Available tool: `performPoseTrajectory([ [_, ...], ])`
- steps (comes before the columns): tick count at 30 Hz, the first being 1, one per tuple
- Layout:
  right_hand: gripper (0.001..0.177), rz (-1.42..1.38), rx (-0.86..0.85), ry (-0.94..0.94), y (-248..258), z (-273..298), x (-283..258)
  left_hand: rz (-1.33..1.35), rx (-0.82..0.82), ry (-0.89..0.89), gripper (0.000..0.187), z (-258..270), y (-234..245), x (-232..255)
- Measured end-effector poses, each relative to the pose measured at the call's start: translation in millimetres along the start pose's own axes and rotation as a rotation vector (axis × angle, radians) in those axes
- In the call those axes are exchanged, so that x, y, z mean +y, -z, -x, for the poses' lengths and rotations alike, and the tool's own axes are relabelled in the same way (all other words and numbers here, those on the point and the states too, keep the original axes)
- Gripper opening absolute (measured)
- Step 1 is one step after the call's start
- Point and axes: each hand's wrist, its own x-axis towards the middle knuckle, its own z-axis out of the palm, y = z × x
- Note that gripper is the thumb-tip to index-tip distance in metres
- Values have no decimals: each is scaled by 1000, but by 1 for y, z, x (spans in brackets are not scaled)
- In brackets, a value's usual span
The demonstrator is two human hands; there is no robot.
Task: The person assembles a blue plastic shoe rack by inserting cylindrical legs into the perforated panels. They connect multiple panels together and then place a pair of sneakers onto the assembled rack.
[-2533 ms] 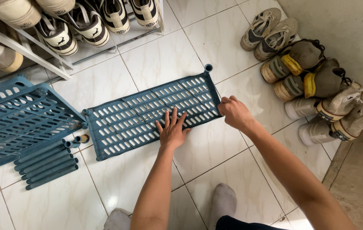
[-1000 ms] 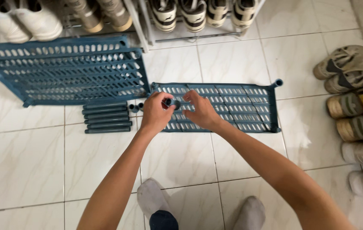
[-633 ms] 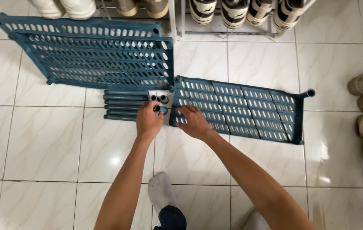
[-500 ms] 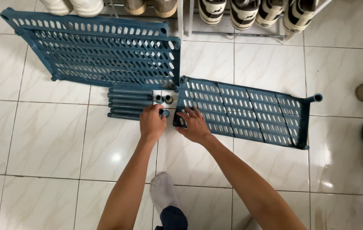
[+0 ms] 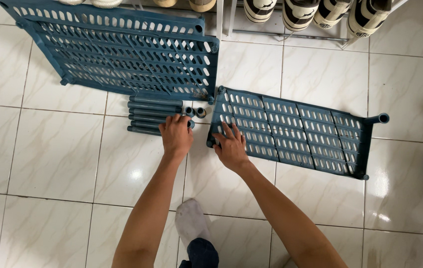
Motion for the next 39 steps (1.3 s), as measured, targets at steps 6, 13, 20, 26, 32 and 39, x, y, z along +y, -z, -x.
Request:
performPoseTrajectory([
  [6, 42, 54, 5, 38, 8, 6, 3, -39, 21, -19, 39, 3, -2, -1],
  [13, 54, 393, -83, -101, 48, 12, 51, -9, 186, -177, 47, 15, -1, 13],
  [20, 59, 444, 52, -392, 123, 55, 136, 82, 94, -449, 44, 4, 2, 65],
  [26, 72, 274, 224, -159, 125, 86, 165, -17, -385, -498, 48, 6, 7, 135],
  [32, 71, 195, 173, -255, 115, 108, 159, -173, -625, -579, 66, 10, 23, 194],
  [39, 58, 198, -52, -287, 112, 130, 167, -176, -634, -595, 56, 5, 14, 231],
])
